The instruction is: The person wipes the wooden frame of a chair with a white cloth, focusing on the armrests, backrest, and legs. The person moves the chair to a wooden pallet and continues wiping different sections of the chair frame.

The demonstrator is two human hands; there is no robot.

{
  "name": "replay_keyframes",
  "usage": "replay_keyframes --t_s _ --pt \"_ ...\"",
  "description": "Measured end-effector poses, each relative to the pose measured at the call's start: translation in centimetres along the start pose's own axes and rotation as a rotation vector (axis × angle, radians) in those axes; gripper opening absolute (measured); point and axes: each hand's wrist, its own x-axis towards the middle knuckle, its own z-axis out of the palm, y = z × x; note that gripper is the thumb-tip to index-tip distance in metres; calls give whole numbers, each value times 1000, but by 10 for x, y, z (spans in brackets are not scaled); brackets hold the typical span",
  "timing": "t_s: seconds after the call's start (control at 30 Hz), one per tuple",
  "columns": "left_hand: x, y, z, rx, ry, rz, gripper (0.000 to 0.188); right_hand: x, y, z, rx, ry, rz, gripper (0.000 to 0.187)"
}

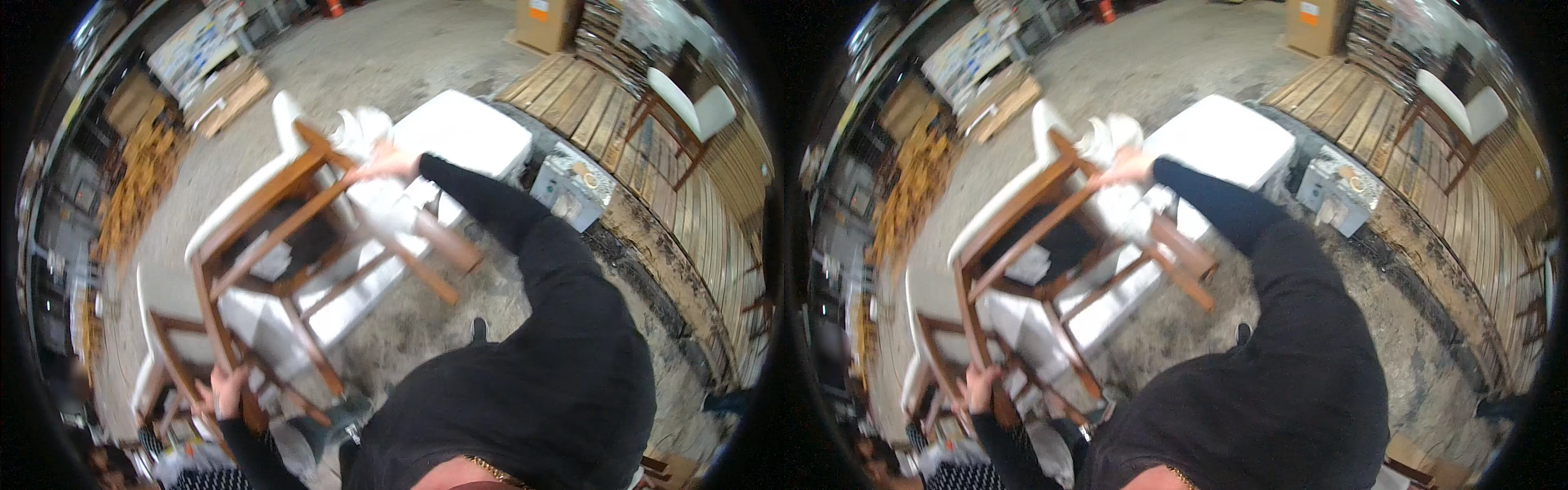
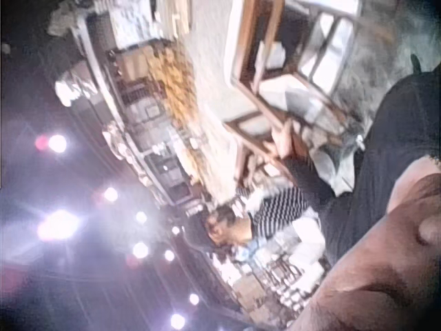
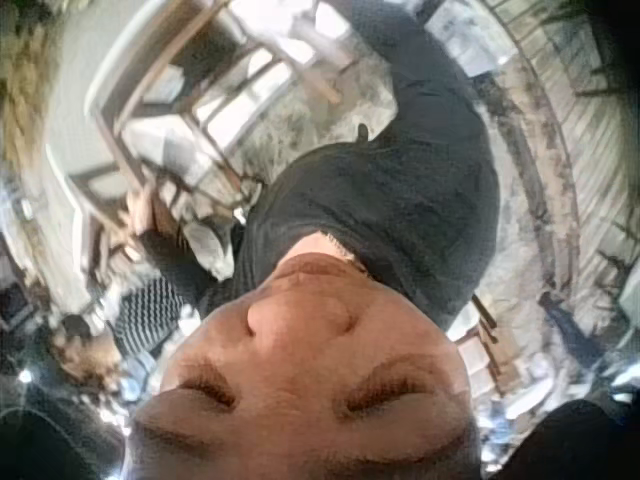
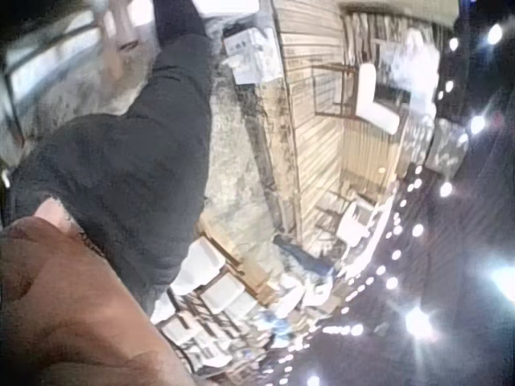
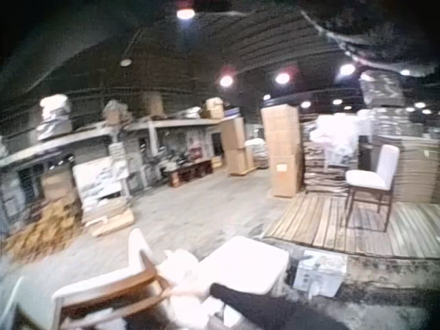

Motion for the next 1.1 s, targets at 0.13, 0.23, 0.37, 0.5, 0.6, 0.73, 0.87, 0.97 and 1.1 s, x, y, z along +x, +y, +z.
replay_keyframes --t_s 0.13,0.23,0.37,0.5,0.6,0.73,0.87,0.97,1.1 --pt "-3 15 26 -319 51 -328 47 74 67 25 1207 -433 363 16" --pt "-12 20 42 -184 198 -137 62 89 84 34 1454 -581 250 12" --pt "-16 32 56 -31 165 -182 58 79 82 18 1386 -359 271 12" --pt "-26 35 75 3 153 -203 54 88 96 -5 1253 -260 -5 15" --pt "-42 37 99 19 146 -215 52 117 117 -31 1315 -436 212 13" --pt "-53 56 161 -26 291 -297 46 138 156 -88 1168 -579 65 16" --pt "-46 108 233 -30 296 -333 46 151 192 -157 1095 -540 164 16" --pt "-14 166 310 -232 391 -322 72 165 242 -230 1046 -503 218 15" --pt "29 256 425 -288 357 -258 55 181 321 -345 1095 -514 179 12"
